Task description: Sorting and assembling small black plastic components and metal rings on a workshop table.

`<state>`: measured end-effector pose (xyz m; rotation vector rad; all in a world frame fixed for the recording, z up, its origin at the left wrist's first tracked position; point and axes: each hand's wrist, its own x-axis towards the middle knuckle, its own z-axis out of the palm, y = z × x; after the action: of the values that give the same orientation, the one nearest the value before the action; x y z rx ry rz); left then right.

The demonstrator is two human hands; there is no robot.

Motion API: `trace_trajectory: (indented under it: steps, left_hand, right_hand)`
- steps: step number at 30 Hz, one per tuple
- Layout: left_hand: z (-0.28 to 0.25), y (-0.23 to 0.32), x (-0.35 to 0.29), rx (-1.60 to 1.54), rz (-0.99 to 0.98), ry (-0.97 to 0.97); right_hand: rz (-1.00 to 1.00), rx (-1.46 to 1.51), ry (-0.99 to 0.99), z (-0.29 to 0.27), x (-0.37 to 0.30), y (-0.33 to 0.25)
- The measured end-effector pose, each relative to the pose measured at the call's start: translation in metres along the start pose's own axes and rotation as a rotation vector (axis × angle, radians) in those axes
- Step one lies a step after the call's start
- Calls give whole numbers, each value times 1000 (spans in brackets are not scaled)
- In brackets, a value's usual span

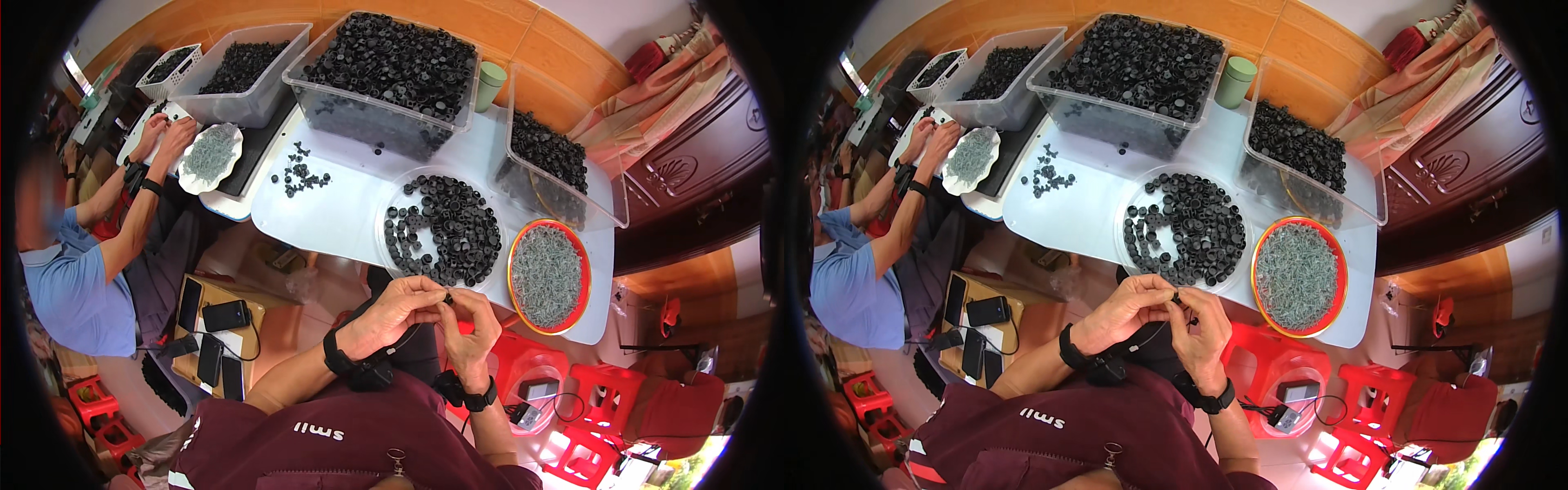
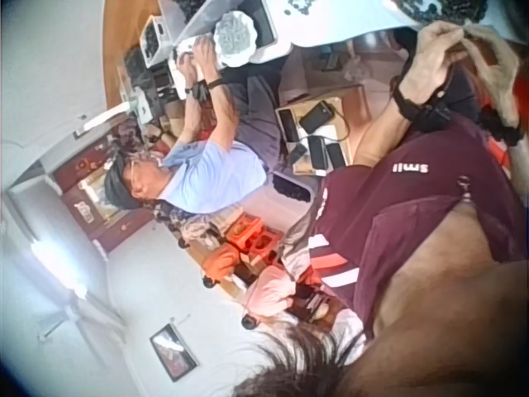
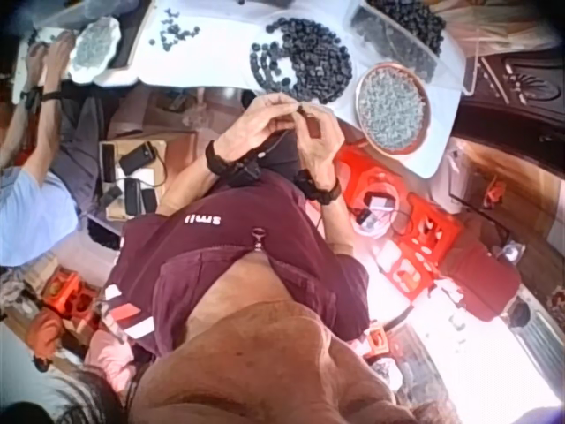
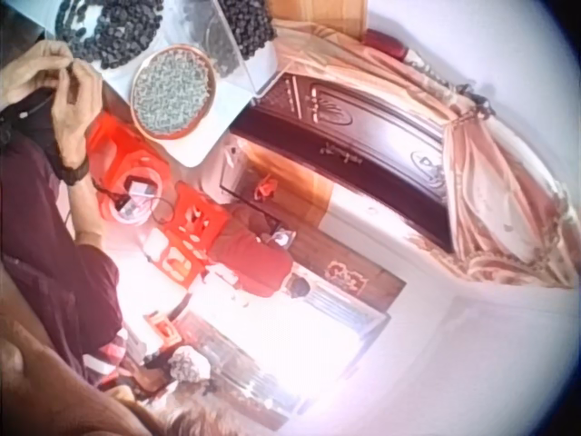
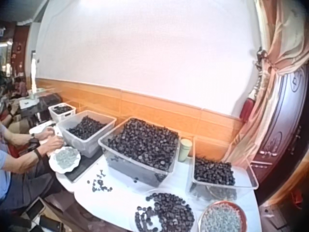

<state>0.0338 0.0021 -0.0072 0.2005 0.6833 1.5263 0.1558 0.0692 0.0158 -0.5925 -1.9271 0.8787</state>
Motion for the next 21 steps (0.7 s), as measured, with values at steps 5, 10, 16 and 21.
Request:
trace_trajectory:
  steps: [5,10,16,21]
  left_hand:
    - [6,19,5,181,8,-22]
    - [-2,31,28,1077,433,229]
    - [6,20,47,1662,714,184]
    - [2,21,54,1776,696,168]
  right_hand:
    - [79,14,26,-6,4,0]
    - [379,263,96,-21,3,18]
    - [469,411,148,-26,6,11]
    - [490,374,60,-22,-5,23]
